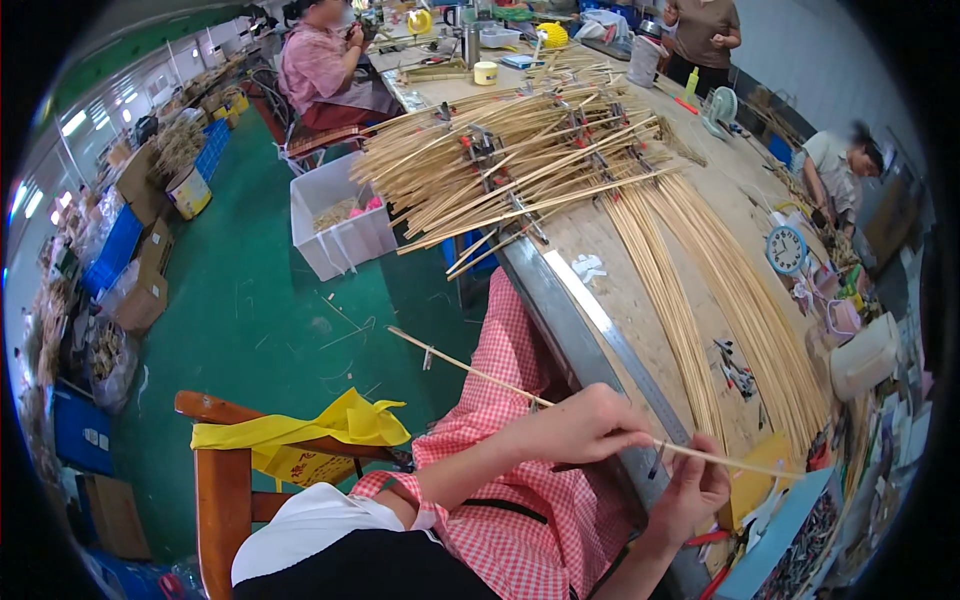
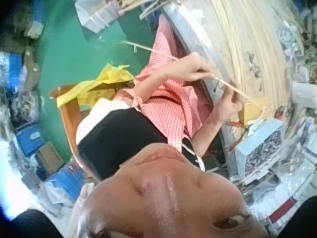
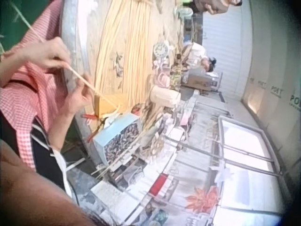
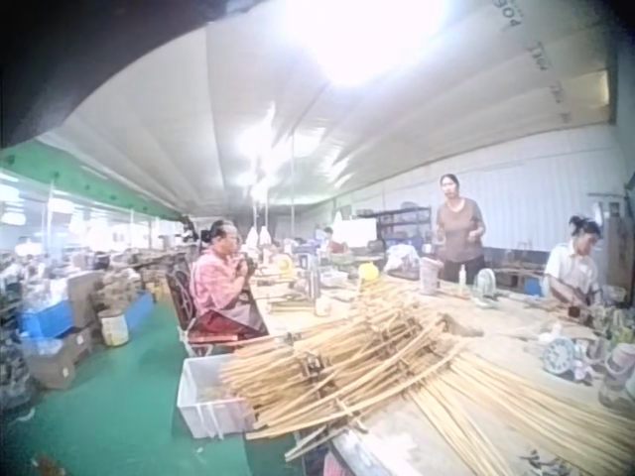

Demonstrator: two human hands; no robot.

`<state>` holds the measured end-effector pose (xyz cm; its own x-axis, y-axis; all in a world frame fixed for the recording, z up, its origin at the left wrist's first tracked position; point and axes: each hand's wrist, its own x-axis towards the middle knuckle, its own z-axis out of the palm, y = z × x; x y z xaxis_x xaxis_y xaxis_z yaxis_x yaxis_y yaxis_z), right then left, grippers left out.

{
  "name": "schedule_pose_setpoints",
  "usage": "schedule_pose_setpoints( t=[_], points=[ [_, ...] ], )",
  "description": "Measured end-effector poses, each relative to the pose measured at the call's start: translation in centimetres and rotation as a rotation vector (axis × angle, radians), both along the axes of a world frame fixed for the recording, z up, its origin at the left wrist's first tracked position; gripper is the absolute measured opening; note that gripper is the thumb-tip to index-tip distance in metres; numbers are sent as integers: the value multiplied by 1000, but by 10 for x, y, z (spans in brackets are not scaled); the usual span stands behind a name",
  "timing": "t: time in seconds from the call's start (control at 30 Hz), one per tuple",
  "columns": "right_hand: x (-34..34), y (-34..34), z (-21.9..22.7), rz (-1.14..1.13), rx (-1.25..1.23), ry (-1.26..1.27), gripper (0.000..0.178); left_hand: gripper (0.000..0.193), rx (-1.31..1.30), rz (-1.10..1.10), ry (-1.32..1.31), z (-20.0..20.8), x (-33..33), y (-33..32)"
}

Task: The person repeatedly picks up thin bamboo sticks from a pile on a workbench, aligns them, and secures them with small metal clips using pliers. The person then places the assembled sticks back onto the workbench. Other workers are visible in the background performing similar tasks.

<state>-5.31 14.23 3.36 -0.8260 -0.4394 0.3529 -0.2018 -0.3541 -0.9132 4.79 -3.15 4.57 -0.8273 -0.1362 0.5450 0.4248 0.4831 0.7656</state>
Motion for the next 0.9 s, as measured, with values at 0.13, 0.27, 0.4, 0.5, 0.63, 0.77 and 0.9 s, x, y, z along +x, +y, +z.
schedule_pose_setpoints(
  t=[0.13,0.27,0.4,0.5,0.63,0.77,0.9],
  points=[
    [1,7,-2,-48,-135,-24,20,14,-3,-104,-2,1,-4,7],
    [-32,46,-18,-215,-160,-190,14,21,-202,76,-3,12,3,7],
    [-86,103,-20,-337,-304,-246,17,24,-286,317,-19,26,28,-15],
    [-123,173,-34,-115,-396,-31,23,24,-319,455,-7,30,36,-43],
    [-82,147,21,-489,-576,-263,20,22,-422,593,-68,16,42,-69],
    [-100,182,9,-329,-805,-369,11,18,-409,549,-182,13,46,-74],
    [-123,223,-16,-332,-855,-295,9,18,-389,499,-173,16,45,-71]
  ],
)
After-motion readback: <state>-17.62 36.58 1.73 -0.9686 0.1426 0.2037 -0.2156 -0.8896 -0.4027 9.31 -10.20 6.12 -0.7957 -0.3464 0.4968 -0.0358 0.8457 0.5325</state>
